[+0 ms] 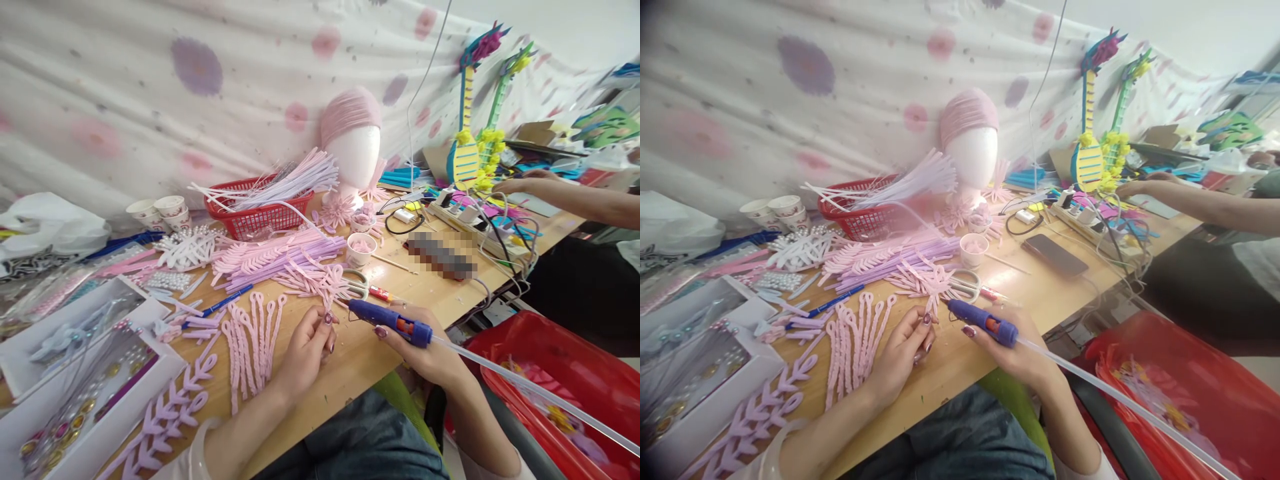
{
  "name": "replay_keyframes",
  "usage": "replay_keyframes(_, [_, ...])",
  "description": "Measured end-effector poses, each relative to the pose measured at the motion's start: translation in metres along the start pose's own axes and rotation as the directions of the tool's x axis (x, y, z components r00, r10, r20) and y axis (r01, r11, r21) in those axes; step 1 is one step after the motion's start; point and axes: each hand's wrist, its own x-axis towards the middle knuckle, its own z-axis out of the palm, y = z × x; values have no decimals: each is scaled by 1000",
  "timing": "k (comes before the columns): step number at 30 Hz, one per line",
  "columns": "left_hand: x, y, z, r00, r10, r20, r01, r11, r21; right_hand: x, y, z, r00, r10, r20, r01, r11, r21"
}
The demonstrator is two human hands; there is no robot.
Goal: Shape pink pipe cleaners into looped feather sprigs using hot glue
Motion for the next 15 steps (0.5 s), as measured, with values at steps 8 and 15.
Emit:
replay_keyframes(8, [3, -5, 0, 999, -20, -46, 17, 998, -58, 2, 46, -42, 856, 432, -284, -481, 867, -128])
replay_keyframes(15, [3, -8, -2, 996, -39, -75, 33, 996, -78, 40, 68, -48, 886, 422, -193, -460, 852, -250])
